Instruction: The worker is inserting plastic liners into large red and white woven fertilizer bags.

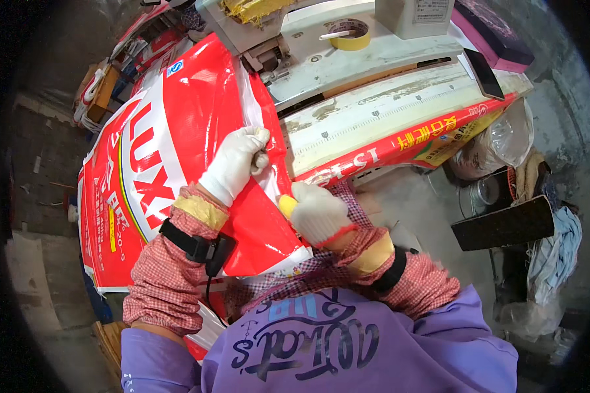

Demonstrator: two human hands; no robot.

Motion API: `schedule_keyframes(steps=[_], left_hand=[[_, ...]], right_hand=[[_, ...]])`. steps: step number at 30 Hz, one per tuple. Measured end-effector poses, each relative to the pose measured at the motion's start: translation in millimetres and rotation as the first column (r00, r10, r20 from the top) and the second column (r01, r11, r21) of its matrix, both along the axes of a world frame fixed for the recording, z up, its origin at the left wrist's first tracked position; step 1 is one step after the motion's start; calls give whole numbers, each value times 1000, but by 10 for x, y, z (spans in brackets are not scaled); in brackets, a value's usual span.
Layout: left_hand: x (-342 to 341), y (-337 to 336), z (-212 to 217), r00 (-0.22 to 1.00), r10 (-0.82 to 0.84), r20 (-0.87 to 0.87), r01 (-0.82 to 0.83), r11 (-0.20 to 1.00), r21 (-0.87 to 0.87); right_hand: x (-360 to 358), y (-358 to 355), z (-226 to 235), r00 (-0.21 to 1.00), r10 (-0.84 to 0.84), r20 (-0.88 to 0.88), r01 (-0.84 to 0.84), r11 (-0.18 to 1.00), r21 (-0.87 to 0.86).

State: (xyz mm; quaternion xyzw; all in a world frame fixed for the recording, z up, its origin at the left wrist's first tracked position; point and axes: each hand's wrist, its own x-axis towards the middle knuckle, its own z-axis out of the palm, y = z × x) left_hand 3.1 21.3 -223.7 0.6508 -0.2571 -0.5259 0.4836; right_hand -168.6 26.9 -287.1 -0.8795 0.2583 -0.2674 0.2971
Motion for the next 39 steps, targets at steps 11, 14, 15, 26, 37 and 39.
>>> schedule_keyframes(steps=[11, 14, 15, 26, 37, 39], left_hand=[[-1, -10, 73, 991, -66, 120, 66, 998, 11], [84, -68, 97, 973, -180, 142, 180, 984, 13], [83, -65, 136, 968, -214, 134, 211, 977, 35], [-27, -6, -64, 956, -136, 262, 154, 987, -51], [51, 168, -145, 993, -99, 71, 110, 979, -172], [48, 174, -113, 993, -109, 33, 114, 976, -188]], right_hand=[[-5, 120, -81, 980, -193, -53, 185, 974, -133], [-18, 114, -116, 980, -170, -107, 154, 978, -143], [-26, 141, -125, 970, -204, -133, 194, 977, -85], [13, 160, -305, 974, -224, 37, 223, 974, 49], [287, -1062, 489, 976, 123, -177, -12, 850, 527], [570, -1161, 425, 949, 139, -283, -2, 900, 435]])
